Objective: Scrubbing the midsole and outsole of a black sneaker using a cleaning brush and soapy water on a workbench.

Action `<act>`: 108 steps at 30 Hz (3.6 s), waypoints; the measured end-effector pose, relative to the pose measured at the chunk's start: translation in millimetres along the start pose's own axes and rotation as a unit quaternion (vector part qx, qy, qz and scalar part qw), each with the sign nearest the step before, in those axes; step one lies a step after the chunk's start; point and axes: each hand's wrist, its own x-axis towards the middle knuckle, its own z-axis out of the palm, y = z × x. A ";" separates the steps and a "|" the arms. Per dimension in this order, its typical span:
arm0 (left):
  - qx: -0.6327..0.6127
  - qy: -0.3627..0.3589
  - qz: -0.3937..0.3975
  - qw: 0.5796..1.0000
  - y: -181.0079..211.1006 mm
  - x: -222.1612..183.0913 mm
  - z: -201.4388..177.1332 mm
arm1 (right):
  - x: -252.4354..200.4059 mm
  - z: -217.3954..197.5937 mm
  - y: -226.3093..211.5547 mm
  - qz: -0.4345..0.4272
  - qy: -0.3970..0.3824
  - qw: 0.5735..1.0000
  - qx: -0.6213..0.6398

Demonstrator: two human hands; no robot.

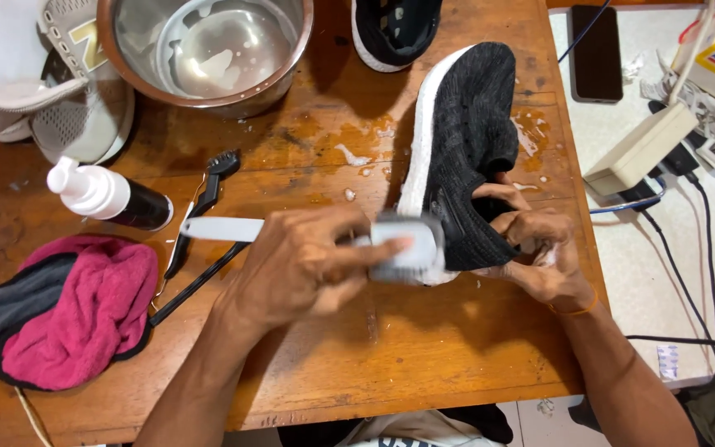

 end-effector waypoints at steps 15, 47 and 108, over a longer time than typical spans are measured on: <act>0.015 -0.007 -0.108 0.994 -3.2 11.5 -9.0 | 0.7 2.4 -2.2 0.004 -0.013 1.000 0.000; 0.100 0.097 -0.241 0.961 7.3 16.6 -14.1 | 50.1 40.5 -80.1 0.258 -0.215 0.706 -0.623; -0.491 0.176 -0.223 0.824 26.9 25.2 -30.5 | 13.2 33.3 48.0 0.174 0.098 0.807 0.556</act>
